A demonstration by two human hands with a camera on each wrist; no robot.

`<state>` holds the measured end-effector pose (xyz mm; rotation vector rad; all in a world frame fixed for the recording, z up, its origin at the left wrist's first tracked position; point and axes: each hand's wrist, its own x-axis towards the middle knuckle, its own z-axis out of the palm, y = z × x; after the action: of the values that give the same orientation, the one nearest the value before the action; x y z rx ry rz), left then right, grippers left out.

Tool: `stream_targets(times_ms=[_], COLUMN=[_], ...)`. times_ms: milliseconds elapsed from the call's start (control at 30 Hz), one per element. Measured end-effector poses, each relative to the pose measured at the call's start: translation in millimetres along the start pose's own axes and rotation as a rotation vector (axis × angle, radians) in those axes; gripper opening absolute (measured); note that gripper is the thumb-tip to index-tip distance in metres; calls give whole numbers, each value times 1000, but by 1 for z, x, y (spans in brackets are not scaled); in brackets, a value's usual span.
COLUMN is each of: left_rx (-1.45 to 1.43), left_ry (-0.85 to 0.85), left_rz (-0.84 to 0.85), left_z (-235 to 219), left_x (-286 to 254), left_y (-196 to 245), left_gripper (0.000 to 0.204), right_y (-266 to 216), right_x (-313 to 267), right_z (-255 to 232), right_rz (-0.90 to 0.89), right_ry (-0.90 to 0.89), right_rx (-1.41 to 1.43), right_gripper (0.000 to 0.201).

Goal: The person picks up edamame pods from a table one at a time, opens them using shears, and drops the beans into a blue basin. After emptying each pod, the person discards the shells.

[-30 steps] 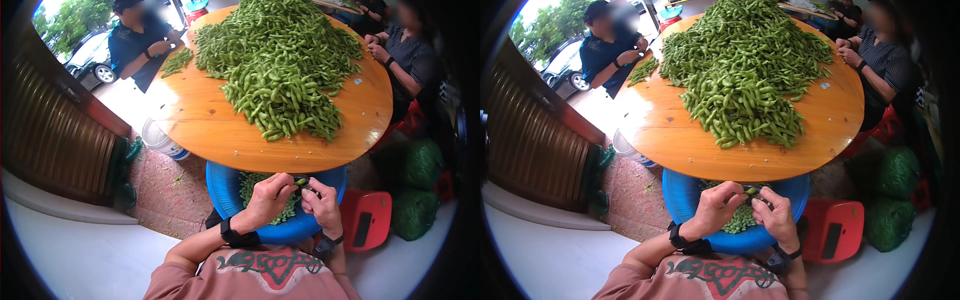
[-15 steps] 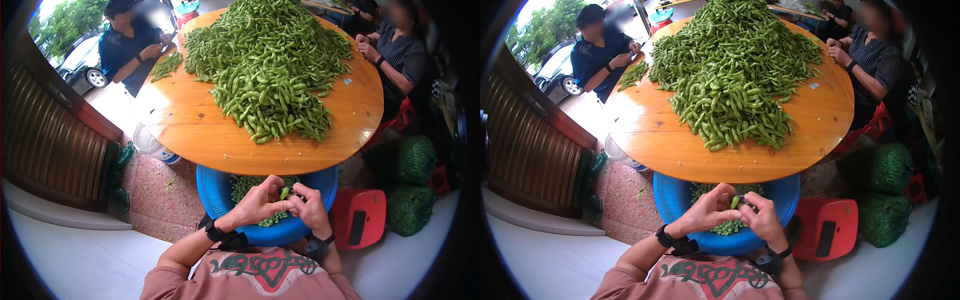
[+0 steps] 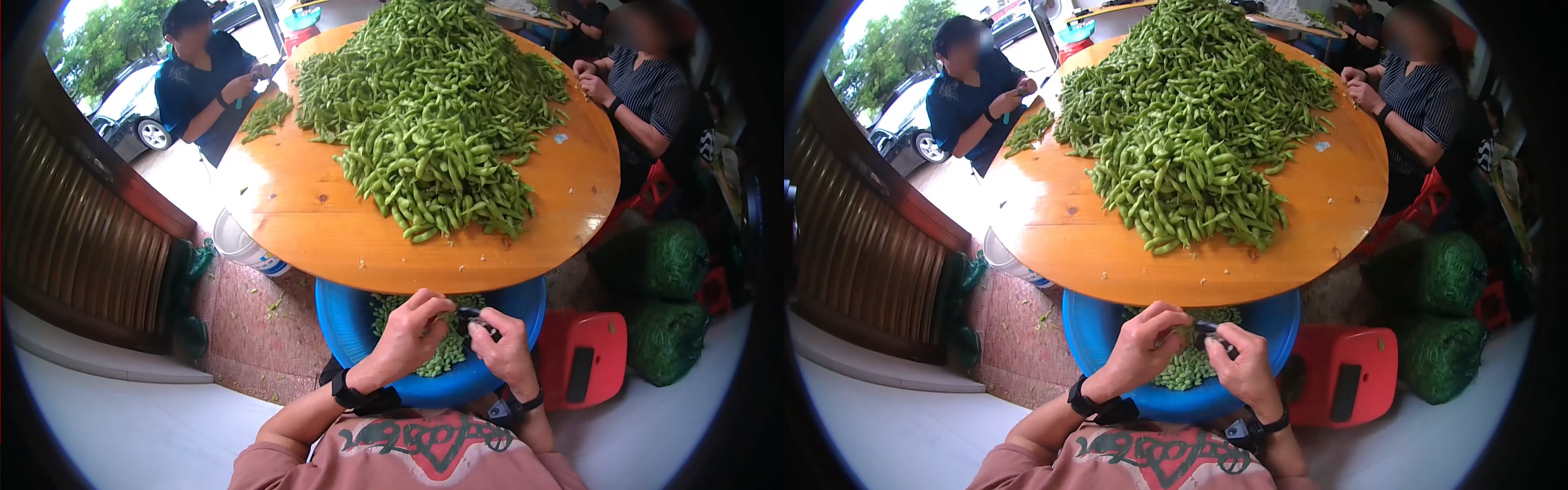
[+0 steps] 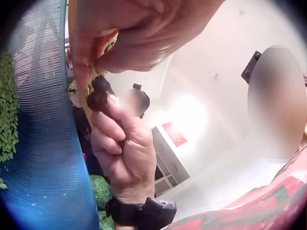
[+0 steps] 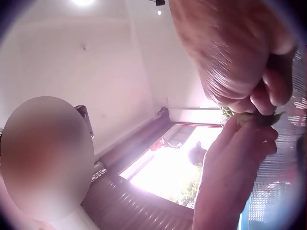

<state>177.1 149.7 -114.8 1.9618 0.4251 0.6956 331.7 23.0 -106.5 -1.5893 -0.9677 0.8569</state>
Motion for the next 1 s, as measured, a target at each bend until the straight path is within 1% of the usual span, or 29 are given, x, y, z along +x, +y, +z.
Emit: stream_targets(times_ms=[33, 67, 133, 167, 200, 267, 300, 333, 367, 400, 433, 467, 500, 533, 567, 600, 667, 700, 733, 767, 800, 833, 867, 900, 933, 1000], left_rx=[-142, -137, -886, -939, -948, -960, -920, -925, -863, -801, -736, -691, -599, -508, -540, -503, -513, -513, -431, -350, -353, -314, -277, -366, -371, -717], left_ry=[-17, -18, 1, -39, -67, -143, -117, -119, -94, -70, -112, -87, -151, -214, -167, -115, -43, -38, -25, -14, -18, -9, -1, -11, -17, -107], left_rz=[-126, -111, -311, -332, -346, -365, -408, -421, -423, -426, -474, -514, -570, -623, -593, -573, -543, -549, -507, -466, -474, -449, -424, -486, -490, -629], left_z=[-1, -1, 0, -2, 0, 6, 9, 10, 11, 10, 6, 7, 1, -2, 2, 2, 3, 2, 2, 2, 3, 3, 4, 2, 1, -5], left_x=[-2, -2, -1, -2, -3, -6, -7, -8, -9, -9, -8, -8, -4, -4, -8, -8, -9, -9, -9, -9, -10, -11, -12, -10, -10, -8], left_y=[0, 0, -1, 0, -1, 0, 2, 1, 0, -1, 1, 4, 10, 14, 9, 12, 10, 10, 12, 13, 12, 9, 8, 12, 10, 10], left_gripper=[18, 18, 14, 12, 13, 13, 13, 13, 12, 11, 12, 12, 12, 13, 15, 15, 14, 14, 14, 13, 13, 13, 13, 10, 10, 12], right_y=[1, 4, 9, -1, -3, -10, -8, -5, -5, -11, -6, 0, -3, -12, -15, -15, -11, -10, -10, -11, -12, -12, -12, -12, -13, -15], right_x=[-3, -5, -3, -2, -3, -3, -3, -2, -2, -2, 0, 1, 3, 1, -1, -2, -5, -6, -5, -4, -3, -1, 1, 2, 3, 4], right_z=[-2, -5, -10, -9, -8, -2, 1, 3, 5, 7, 5, 3, 3, 5, 4, 3, 3, 3, 4, 4, 4, 4, 3, 2, 0, -3], right_rz=[96, 83, 213, 259, 285, 336, 346, 291, 240, 178, 57, -61, -115, -70, 21, 107, 129, 139, 144, 90, 39, 48, 3, -39, -31, 16], right_ry=[57, 64, 72, 18, -54, -74, -69, -36, -3, 31, 38, 42, 36, -3, -34, -65, -100, -128, -132, -122, -110, -106, -114, -122, -118, -210], right_rx=[58, 58, 411, 500, 613, 664, 667, 543, 418, 261, 139, 18, 18, 126, 271, 417, 448, 479, 480, 395, 310, 311, 241, 170, 169, 321], right_gripper=[10, 10, 12, 11, 11, 14, 14, 13, 13, 17, 17, 16, 16, 13, 11, 9, 7, 6, 6, 6, 6, 6, 7, 9, 9, 11])
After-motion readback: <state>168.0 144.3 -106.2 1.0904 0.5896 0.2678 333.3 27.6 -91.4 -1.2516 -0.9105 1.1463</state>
